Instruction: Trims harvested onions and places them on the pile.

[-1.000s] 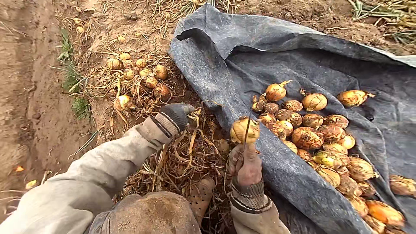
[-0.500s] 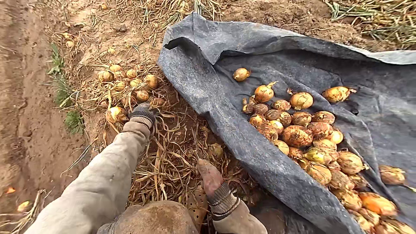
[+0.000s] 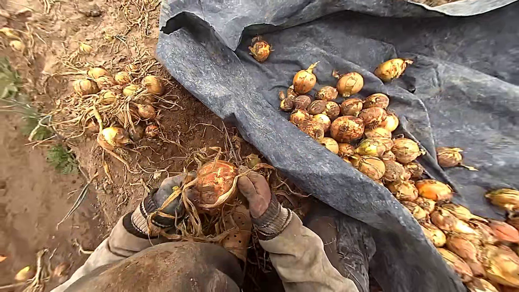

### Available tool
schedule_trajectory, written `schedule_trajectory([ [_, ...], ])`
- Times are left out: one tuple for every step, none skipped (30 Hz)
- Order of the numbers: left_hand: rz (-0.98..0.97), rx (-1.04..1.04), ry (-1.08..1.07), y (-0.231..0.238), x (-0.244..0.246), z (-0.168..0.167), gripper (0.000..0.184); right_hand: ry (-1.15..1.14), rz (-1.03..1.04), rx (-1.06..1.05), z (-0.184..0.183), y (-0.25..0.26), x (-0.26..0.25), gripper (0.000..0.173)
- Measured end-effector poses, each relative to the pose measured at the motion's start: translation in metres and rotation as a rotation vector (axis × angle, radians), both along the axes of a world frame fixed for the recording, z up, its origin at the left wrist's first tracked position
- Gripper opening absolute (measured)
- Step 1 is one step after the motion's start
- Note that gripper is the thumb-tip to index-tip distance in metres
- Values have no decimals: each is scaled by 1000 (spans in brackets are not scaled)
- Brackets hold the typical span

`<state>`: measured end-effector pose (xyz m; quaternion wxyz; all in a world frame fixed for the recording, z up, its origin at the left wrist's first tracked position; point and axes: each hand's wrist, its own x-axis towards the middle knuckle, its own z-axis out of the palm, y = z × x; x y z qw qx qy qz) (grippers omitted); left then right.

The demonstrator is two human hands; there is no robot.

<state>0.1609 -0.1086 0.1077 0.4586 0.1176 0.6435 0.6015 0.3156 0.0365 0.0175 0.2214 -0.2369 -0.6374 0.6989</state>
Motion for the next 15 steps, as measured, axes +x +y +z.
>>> schedule_trajectory([
  [19, 52, -94, 3, -5, -10, 34, -9, -26, 30, 2, -1, -1, 78],
  [-26, 111, -116, 3, -13, -21, 32, -35, -39, 39, 4, -2, -2, 76],
  [-122, 149, -8, 2, -21, -28, 26, -77, -48, 39, 5, -4, -2, 73],
  [-245, 158, 284, -2, -30, -32, 15, -125, -54, 45, 5, -4, -3, 71],
  [-365, 149, 681, -5, -38, -33, 9, -166, -70, 54, 4, -5, -4, 69],
  [-432, 125, 1035, -6, -44, -32, 19, -193, -82, 64, 0, -7, -6, 66],
  [-429, 79, 1254, -6, -49, -31, 26, -206, -85, 67, -2, -7, -7, 64],
  [-370, -21, 1351, -5, -52, -30, 27, -208, -93, 69, -3, -8, -7, 63],
  [-273, -178, 1361, -2, -53, -28, 25, -234, -94, 67, -2, -9, -7, 64],
  [-174, -331, 1286, 4, -56, -25, 23, -305, -70, 71, -2, -9, -7, 66],
  [-88, -407, 1226, 11, -61, -26, 22, -425, 6, 78, -1, -7, -7, 68],
  [-71, -396, 1211, 16, -66, -27, 21, -567, 153, 74, 1, -2, -10, 72],
  [-140, -337, 1250, 18, -69, -28, 21, -695, 317, 56, 1, 3, -15, 75],
  [-271, -279, 1276, 19, -67, -25, 23, -772, 430, 23, -1, 4, -20, 78],
  [-449, -255, 1274, 21, -62, -18, 25, -782, 450, -15, -5, 2, -23, 78],
])
